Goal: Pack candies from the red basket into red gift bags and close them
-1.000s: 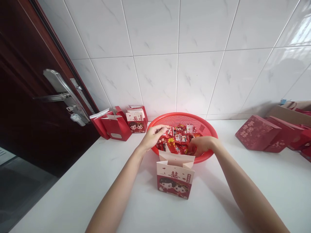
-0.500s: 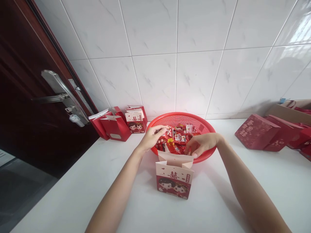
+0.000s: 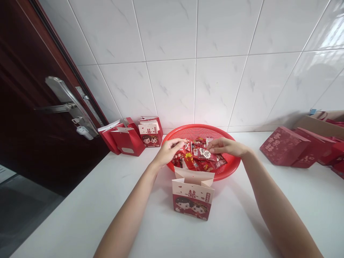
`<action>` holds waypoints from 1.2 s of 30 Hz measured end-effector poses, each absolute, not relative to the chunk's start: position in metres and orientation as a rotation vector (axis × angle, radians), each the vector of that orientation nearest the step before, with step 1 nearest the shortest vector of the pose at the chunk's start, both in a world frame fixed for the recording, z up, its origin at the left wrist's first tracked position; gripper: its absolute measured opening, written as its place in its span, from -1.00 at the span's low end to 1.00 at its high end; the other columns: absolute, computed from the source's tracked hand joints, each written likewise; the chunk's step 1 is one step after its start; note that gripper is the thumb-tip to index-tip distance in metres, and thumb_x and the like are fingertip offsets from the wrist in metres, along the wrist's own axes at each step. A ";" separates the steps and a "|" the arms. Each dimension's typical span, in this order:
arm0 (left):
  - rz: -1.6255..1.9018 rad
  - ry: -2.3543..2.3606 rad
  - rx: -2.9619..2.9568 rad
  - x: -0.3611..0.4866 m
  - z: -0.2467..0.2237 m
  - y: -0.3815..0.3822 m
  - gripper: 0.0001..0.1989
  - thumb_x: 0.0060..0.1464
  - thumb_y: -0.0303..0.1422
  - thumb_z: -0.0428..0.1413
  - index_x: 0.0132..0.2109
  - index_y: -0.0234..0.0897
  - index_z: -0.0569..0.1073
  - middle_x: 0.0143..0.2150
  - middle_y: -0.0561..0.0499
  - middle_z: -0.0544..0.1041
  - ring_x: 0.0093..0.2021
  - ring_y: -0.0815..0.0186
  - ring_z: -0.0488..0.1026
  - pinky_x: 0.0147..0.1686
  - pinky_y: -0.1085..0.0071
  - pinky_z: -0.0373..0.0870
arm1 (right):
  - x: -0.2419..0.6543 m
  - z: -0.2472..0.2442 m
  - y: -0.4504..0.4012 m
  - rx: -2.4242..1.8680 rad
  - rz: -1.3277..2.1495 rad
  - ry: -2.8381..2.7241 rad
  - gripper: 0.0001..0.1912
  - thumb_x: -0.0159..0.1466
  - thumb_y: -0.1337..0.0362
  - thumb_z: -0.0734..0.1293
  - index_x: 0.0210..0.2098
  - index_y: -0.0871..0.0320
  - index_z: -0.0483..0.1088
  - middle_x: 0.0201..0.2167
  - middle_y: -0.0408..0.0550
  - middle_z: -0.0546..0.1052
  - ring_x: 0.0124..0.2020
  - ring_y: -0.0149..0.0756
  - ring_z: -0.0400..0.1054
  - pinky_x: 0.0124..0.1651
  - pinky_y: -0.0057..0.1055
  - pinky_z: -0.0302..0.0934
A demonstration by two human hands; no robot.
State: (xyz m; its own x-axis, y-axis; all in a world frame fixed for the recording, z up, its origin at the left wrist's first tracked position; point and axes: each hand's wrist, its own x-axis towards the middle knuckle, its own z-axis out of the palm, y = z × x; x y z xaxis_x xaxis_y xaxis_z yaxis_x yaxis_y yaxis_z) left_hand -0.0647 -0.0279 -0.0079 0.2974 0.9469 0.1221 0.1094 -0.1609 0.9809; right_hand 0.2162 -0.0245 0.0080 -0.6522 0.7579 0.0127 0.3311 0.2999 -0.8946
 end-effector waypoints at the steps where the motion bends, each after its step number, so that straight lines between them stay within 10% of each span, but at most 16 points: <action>1: 1.025 1.012 1.535 -0.065 -0.008 -0.028 -0.52 -0.03 0.01 0.30 -0.08 -0.24 0.66 0.06 -0.14 0.58 -0.38 0.38 0.44 -0.49 0.49 0.33 | 0.216 0.008 -0.025 -0.974 1.311 -2.136 -0.65 0.26 0.00 0.41 -0.26 0.20 0.55 -0.35 -0.10 0.52 -0.28 -0.32 0.36 -0.17 -0.35 0.25; 36: 1.040 1.017 1.466 -0.064 -0.006 -0.030 -0.51 -0.09 0.02 0.33 -0.13 -0.26 0.64 -0.02 -0.10 0.57 -0.40 0.42 0.43 -0.49 0.52 0.33 | 0.210 0.004 -0.017 -1.164 1.066 -2.379 -0.72 0.22 0.09 0.39 -0.29 0.16 0.61 -0.30 0.00 0.62 -0.23 -0.17 0.49 -0.12 -0.27 0.35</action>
State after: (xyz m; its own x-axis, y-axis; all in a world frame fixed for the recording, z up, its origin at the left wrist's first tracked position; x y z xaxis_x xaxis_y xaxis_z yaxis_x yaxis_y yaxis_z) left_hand -0.0636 -0.0299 -0.0060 0.2682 0.9588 0.0939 0.0721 -0.1172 0.9905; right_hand 0.2101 -0.0174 0.0038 -0.6338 0.7710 -0.0631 0.5601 0.4011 -0.7248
